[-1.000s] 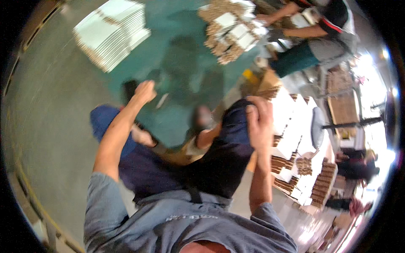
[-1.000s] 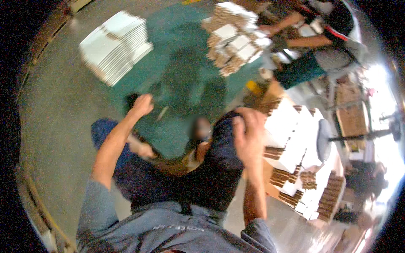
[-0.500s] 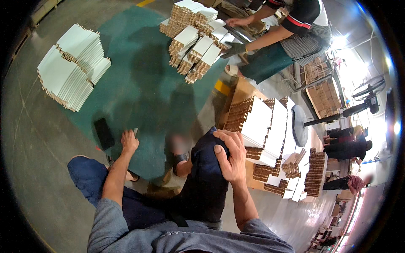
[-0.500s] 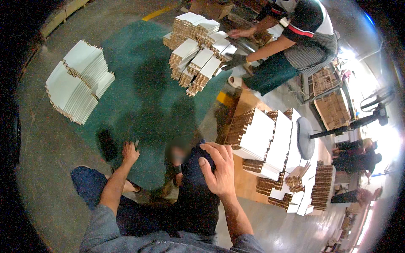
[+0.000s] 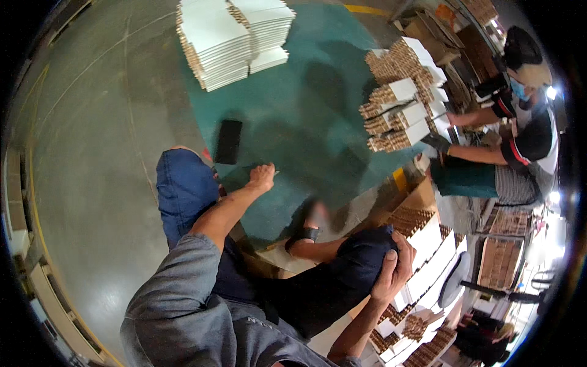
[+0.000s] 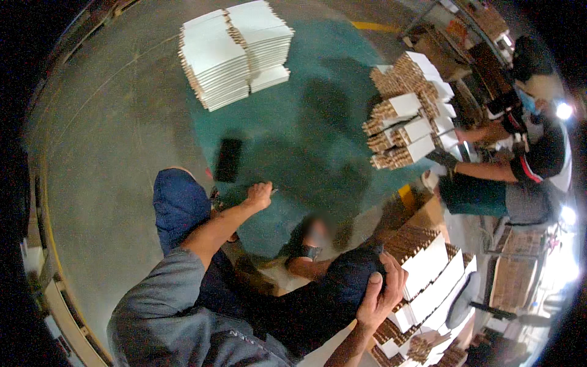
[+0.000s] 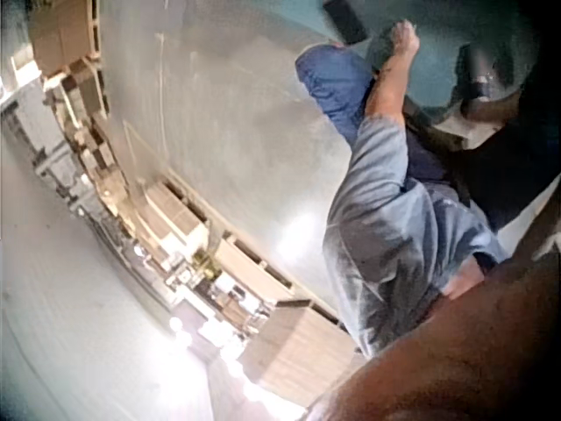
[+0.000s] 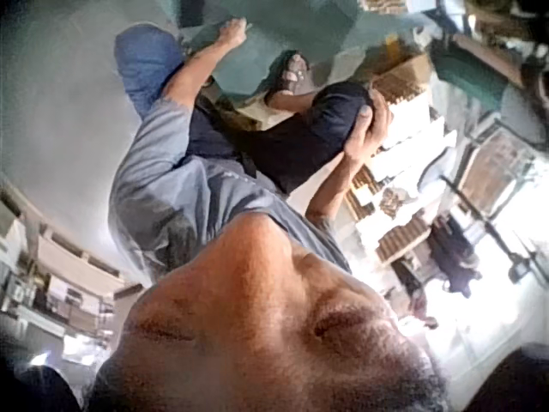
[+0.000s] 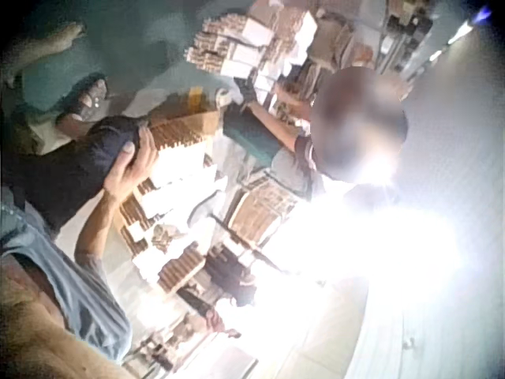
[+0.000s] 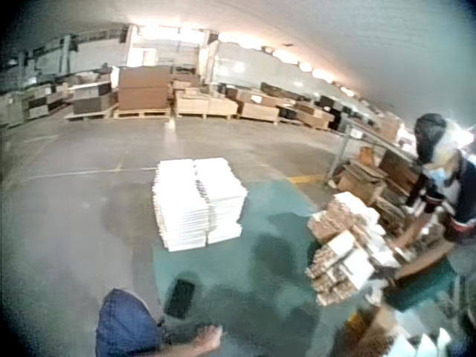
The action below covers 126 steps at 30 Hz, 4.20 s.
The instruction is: The person uses a small hand scraper to clean the edges of white wooden panels and places the panels into stacks on a work table.
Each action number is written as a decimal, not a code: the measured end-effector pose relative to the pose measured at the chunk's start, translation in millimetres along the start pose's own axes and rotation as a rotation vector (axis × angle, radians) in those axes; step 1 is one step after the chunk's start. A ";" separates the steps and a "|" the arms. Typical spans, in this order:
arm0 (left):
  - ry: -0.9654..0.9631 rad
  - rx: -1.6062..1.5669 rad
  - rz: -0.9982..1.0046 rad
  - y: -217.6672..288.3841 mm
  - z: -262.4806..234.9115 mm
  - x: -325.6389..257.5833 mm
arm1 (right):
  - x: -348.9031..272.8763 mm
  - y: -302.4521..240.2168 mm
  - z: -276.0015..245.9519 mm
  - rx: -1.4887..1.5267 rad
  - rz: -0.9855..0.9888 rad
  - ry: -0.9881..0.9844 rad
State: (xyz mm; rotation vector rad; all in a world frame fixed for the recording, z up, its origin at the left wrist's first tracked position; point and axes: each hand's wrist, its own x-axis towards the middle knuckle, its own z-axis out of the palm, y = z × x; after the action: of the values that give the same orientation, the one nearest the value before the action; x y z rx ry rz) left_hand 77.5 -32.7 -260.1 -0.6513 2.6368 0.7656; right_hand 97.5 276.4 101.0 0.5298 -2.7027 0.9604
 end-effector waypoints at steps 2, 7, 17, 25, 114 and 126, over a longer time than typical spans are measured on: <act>0.005 -0.040 0.031 1.7 3.9 -6.0 | 1.6 -3.4 -1.0 0.016 0.006 -0.010; 0.165 -0.161 0.250 14.5 -2.2 -23.8 | 2.8 -2.0 -1.0 0.042 -0.049 -0.034; 0.205 -0.536 0.056 22.9 -165.3 -105.9 | 1.7 1.8 -3.9 0.131 -0.142 0.004; 0.781 -0.673 0.431 49.6 -357.2 -217.4 | -2.9 12.1 -2.5 0.152 -0.156 0.062; 0.114 -0.623 0.834 169.7 -256.1 -79.0 | -257.6 480.4 -54.9 0.239 1.283 1.290; 0.264 -0.652 0.816 173.3 -270.6 -79.2 | -213.3 366.0 -61.9 0.613 1.333 1.105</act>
State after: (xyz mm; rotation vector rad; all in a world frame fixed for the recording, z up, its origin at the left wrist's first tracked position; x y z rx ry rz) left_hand 10.4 -29.1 63.9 0.2785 2.8544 1.9194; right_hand 148.5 635.2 -126.9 -1.4756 -1.4071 1.5992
